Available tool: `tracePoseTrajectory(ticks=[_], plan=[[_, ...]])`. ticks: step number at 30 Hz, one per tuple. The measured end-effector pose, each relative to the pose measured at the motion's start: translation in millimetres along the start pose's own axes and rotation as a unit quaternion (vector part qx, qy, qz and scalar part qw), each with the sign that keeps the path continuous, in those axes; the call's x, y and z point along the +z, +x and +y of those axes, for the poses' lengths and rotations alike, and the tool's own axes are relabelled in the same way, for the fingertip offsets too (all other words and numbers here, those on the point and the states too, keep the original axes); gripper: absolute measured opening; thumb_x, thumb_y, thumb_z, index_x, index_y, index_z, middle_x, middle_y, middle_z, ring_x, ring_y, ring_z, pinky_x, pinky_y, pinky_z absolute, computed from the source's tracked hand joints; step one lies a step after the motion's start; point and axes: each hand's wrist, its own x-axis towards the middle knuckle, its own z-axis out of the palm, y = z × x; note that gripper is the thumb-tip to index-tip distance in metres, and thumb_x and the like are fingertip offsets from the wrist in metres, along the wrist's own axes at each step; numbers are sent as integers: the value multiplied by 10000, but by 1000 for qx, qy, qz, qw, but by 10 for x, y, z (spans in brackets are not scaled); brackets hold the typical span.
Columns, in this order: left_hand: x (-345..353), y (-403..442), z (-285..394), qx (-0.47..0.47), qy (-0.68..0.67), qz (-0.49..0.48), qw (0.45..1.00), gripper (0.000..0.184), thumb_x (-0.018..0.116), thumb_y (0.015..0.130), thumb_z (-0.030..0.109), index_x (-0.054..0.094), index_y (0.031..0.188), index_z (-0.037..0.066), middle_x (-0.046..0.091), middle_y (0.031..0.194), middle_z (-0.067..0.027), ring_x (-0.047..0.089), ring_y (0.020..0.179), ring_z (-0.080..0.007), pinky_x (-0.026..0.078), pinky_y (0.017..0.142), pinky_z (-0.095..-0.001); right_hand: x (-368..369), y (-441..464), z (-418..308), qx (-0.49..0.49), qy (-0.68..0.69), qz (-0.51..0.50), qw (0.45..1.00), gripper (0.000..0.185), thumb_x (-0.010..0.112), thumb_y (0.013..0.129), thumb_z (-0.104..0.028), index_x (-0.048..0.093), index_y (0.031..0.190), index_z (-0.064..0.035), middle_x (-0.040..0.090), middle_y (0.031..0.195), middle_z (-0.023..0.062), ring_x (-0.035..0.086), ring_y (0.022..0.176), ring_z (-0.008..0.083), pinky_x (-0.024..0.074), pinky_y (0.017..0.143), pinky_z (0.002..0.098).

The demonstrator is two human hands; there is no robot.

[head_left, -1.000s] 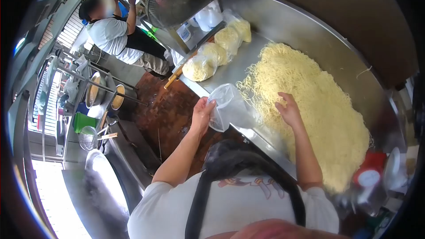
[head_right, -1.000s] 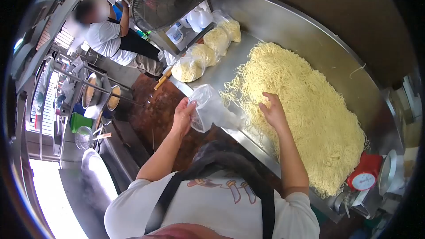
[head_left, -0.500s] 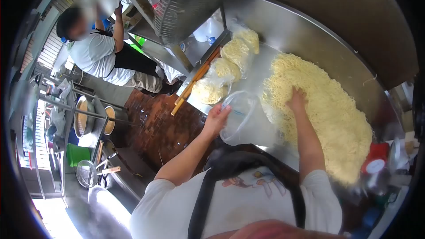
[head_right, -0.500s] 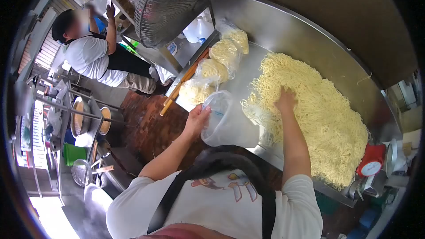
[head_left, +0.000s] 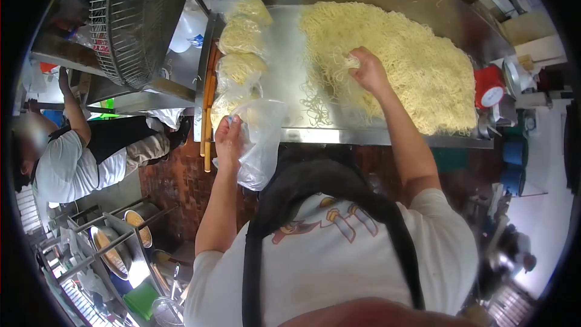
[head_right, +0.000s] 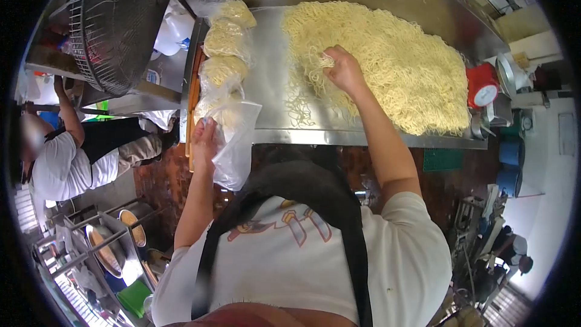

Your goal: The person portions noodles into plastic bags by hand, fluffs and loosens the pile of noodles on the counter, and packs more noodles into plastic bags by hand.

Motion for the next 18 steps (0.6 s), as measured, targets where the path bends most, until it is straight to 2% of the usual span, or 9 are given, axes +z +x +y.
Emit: tracePoseTrajectory(ticks=[2, 5, 8, 11, 14, 17, 18], plan=[[83, -30, -8, 2, 2, 0, 1000, 180, 597, 991, 268, 604, 937, 97, 580, 766, 57, 491, 639, -23, 378, 575, -188, 28, 14, 325, -3, 5, -46, 999, 575, 764, 730, -74, 591, 1278, -110, 561, 1323, 154, 596, 1090, 354, 505, 893, 397], [176, -125, -21, -14, 23, -4, 1000, 171, 592, 993, 258, 601, 926, 101, 573, 755, 62, 475, 625, -19, 364, 560, -184, 221, 28, 547, 133, -236, -43, 962, 734, 787, 725, -110, 490, 1394, -159, 485, 1388, 148, 523, 1185, 405, 489, 962, 424], [231, -210, -133, -30, 38, -11, 999, 165, 589, 993, 248, 594, 911, 105, 573, 756, 63, 463, 612, -16, 357, 543, -188, 351, 297, 442, 124, -255, -5, 959, 813, 781, 765, -191, 392, 1476, -240, 381, 1464, 132, 394, 1314, 396, 441, 1041, 476], [366, -296, -213, -29, 47, 2, 998, 170, 598, 987, 256, 600, 924, 98, 580, 762, 56, 469, 611, -19, 358, 537, -190, 687, 436, 579, 168, -265, -122, 942, 652, 723, 816, -215, 481, 1422, -198, 463, 1412, 139, 455, 1274, 390, 435, 1047, 474], [323, -344, -263, -30, 75, 17, 997, 194, 618, 976, 276, 623, 966, 82, 593, 778, 46, 495, 636, -27, 372, 560, -195, 1303, 441, 1003, 94, -223, -141, 960, 478, 652, 849, -172, 584, 1322, -167, 569, 1292, 143, 522, 1201, 397, 460, 1010, 489], [353, -314, -249, -15, 82, 26, 996, 184, 609, 982, 266, 609, 931, 89, 567, 749, 59, 463, 612, -20, 352, 541, -197, 1183, -5, 686, 70, -214, -239, 945, 386, 598, 845, -96, 648, 1226, -126, 634, 1217, 141, 577, 1152, 361, 499, 941, 484], [364, -309, -228, -3, 85, 32, 996, 183, 602, 986, 261, 598, 909, 94, 551, 728, 66, 444, 595, -15, 339, 526, -198, 1172, 61, 778, 47, -208, -263, 941, 403, 618, 828, -119, 650, 1229, -134, 637, 1227, 126, 581, 1156, 348, 488, 959, 467]])
